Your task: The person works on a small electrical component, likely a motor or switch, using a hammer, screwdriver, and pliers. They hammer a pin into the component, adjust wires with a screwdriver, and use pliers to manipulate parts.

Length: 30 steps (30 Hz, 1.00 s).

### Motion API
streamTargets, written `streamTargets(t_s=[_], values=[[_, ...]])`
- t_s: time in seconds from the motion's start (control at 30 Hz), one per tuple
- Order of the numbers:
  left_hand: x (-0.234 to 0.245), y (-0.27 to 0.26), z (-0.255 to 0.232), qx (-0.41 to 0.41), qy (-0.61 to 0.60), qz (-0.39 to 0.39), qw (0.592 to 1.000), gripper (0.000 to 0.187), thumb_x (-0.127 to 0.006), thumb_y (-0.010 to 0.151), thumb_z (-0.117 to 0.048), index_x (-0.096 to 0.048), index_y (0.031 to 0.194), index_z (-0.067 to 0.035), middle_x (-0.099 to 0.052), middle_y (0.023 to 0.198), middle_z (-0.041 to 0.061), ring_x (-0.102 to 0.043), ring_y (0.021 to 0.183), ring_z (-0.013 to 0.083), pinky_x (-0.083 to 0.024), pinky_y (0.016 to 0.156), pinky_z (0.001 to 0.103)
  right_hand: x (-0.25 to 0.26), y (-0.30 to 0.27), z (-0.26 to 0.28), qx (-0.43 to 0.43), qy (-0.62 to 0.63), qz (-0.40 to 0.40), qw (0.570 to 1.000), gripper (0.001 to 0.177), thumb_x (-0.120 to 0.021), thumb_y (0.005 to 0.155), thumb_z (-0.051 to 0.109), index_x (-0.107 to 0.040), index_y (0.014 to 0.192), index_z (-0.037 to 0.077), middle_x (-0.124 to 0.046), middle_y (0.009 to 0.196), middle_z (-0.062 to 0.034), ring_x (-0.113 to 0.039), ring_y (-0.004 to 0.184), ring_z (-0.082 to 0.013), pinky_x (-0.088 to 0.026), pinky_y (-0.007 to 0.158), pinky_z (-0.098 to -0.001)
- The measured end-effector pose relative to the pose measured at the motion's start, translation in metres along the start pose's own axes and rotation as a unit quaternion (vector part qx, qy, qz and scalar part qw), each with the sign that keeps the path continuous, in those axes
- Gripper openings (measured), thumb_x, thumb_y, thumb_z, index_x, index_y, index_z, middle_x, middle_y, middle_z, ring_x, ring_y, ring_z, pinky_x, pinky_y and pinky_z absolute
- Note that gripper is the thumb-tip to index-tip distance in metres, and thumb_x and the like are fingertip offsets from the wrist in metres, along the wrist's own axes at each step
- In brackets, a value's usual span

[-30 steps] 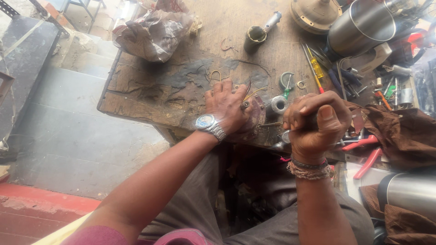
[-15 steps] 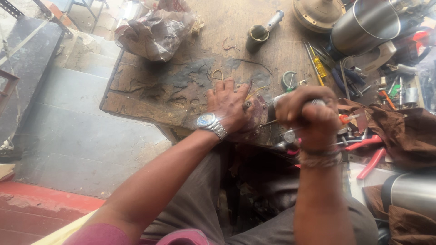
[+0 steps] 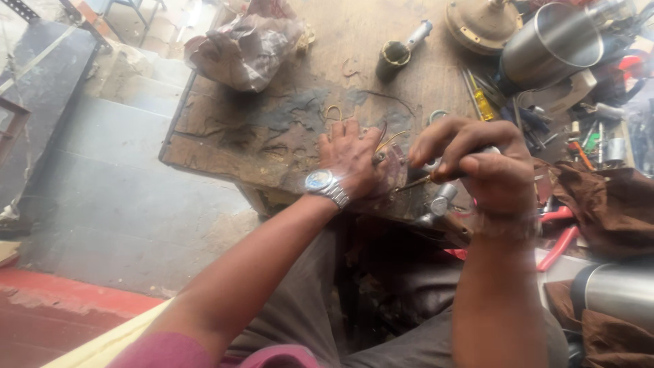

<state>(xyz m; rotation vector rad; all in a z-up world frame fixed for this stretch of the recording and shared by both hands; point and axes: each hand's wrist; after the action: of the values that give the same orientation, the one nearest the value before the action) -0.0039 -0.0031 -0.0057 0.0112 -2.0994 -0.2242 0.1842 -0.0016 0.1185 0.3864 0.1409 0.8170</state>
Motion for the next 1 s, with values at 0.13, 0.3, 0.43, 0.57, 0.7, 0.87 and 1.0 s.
streamTargets(t_s=[0.13, 0.3, 0.43, 0.57, 0.7, 0.87, 1.0], values=[[0.005, 0.002, -0.003, 0.013, 0.011, 0.049, 0.999, 0.054, -0.071, 0.081, -0.048, -0.063, 0.125, -0.02, -0.054, 0.126, 0.017, -0.047, 0.121, 0.0361, -0.039, 0.095, 0.058, 0.02, 0.004, -0.024, -0.012, 0.185, 0.051, 0.981, 0.032, -0.072, 0.088, 0.025, -0.068, 0.094, -0.006, -0.069, 0.08, -0.023, -0.06, 0.058, -0.0259, -0.05, 0.056, -0.0378], [0.007, 0.002, -0.003, 0.036, -0.014, 0.077, 0.996, 0.051, -0.07, 0.081, -0.049, -0.064, 0.124, -0.021, -0.052, 0.128, 0.017, -0.045, 0.122, 0.0354, -0.038, 0.095, 0.059, -0.021, -0.026, -0.047, 0.09, 0.08, -0.279, 0.953, 0.03, -0.065, 0.103, 0.021, -0.061, 0.086, -0.003, -0.052, 0.059, -0.006, -0.039, 0.042, -0.009, -0.034, 0.041, -0.026], [0.0, 0.001, -0.006, 0.057, -0.003, 0.084, 0.995, 0.051, -0.069, 0.083, -0.049, -0.063, 0.125, -0.02, -0.05, 0.132, 0.017, -0.043, 0.126, 0.0353, -0.036, 0.096, 0.062, -0.06, -0.018, -0.062, 0.121, -0.089, -0.511, 0.846, 0.026, -0.062, 0.105, 0.019, -0.054, 0.088, 0.002, -0.042, 0.061, -0.0036, -0.035, 0.042, -0.0087, -0.031, 0.037, -0.0252], [-0.006, 0.003, -0.001, 0.066, 0.006, 0.07, 0.995, 0.051, -0.066, 0.087, -0.05, -0.061, 0.13, -0.022, -0.05, 0.136, 0.017, -0.042, 0.13, 0.0361, -0.036, 0.101, 0.061, -0.065, -0.002, -0.054, 0.136, -0.095, -0.55, 0.819, 0.026, -0.061, 0.106, 0.023, -0.055, 0.089, 0.004, -0.041, 0.064, -0.0015, -0.04, 0.044, -0.0099, -0.033, 0.04, -0.0252], [-0.015, 0.009, 0.009, 0.023, 0.037, 0.096, 0.994, 0.06, -0.062, 0.088, -0.056, -0.056, 0.136, -0.02, -0.049, 0.14, 0.017, -0.043, 0.131, 0.0347, -0.037, 0.101, 0.057, -0.048, -0.014, -0.034, 0.067, 0.011, -0.481, 0.874, 0.022, -0.063, 0.101, 0.02, -0.057, 0.088, 0.003, -0.046, 0.064, -0.0036, -0.044, 0.05, -0.0118, -0.038, 0.048, -0.0286], [-0.01, 0.033, 0.023, -0.162, 0.009, 0.148, 0.976, 0.087, -0.06, 0.081, -0.067, -0.043, 0.151, -0.018, -0.047, 0.144, 0.018, -0.043, 0.134, 0.0382, -0.035, 0.103, 0.061, -0.038, -0.04, -0.013, 0.074, -0.047, -0.377, 0.922, 0.023, -0.064, 0.101, 0.017, -0.06, 0.09, -0.003, -0.051, 0.063, -0.0081, -0.046, 0.05, -0.0126, -0.038, 0.048, -0.0275], [-0.011, 0.017, 0.002, 0.109, 0.032, 0.22, 0.969, 0.082, -0.05, 0.093, -0.072, -0.04, 0.152, -0.015, -0.049, 0.142, 0.016, -0.044, 0.133, 0.0314, -0.038, 0.106, 0.054, -0.035, -0.053, -0.016, 0.1, -0.078, -0.395, 0.91, 0.025, -0.062, 0.1, 0.016, -0.06, 0.087, -0.005, -0.05, 0.061, -0.0088, -0.046, 0.048, -0.0145, -0.038, 0.047, -0.0278]])
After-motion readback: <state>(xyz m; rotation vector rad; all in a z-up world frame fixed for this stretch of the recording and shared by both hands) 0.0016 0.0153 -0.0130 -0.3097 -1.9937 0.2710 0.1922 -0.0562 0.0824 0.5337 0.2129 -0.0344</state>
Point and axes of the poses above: each hand's wrist, its own y-axis towards the middle knuckle, its own x-axis out of the back of the hand, z = x × y
